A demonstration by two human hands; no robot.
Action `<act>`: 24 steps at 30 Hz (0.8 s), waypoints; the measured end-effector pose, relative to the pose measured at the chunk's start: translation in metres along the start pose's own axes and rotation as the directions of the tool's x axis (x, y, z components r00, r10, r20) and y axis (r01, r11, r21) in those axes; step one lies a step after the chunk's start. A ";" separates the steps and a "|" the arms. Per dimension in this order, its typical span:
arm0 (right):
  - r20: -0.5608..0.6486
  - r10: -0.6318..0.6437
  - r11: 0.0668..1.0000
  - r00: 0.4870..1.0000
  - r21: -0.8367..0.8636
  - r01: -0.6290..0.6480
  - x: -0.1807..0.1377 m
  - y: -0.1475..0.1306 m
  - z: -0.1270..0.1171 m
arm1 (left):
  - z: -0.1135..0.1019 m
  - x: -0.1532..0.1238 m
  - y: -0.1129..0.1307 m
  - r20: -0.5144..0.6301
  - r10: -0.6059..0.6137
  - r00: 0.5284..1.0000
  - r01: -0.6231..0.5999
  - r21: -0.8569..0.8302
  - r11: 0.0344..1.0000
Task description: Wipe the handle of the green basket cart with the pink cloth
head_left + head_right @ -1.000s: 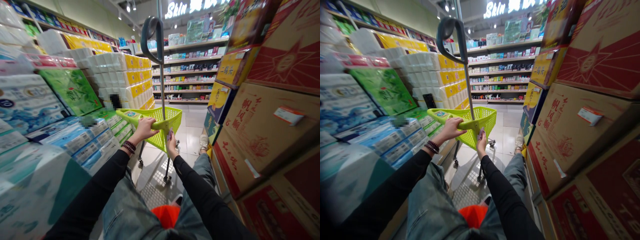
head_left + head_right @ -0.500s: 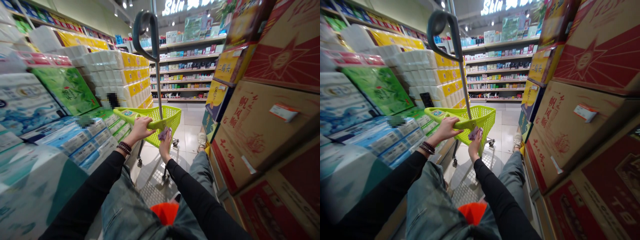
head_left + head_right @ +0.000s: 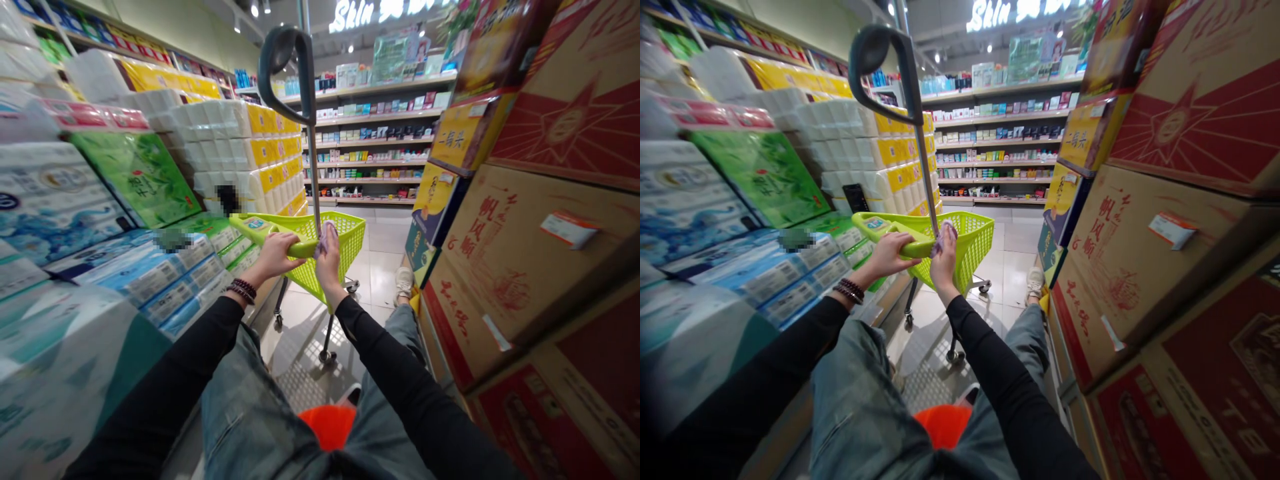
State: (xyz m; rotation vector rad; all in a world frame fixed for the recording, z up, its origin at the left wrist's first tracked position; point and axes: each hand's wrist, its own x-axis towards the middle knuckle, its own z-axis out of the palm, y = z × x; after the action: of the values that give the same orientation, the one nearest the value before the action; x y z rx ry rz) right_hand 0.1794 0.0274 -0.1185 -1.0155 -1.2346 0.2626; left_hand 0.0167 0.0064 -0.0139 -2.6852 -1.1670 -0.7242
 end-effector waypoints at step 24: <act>0.649 -0.119 0.889 0.752 -0.267 0.371 0.031 -0.031 -0.013 | -0.027 -0.026 -0.061 0.025 -0.095 0.995 0.094 0.048 0.994</act>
State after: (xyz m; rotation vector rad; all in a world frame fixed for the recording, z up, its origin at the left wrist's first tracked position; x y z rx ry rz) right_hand 0.1909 0.0241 -0.0742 -1.1167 -2.0786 0.1442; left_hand -0.0525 0.0231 -0.0068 -2.6246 -1.3091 -0.6667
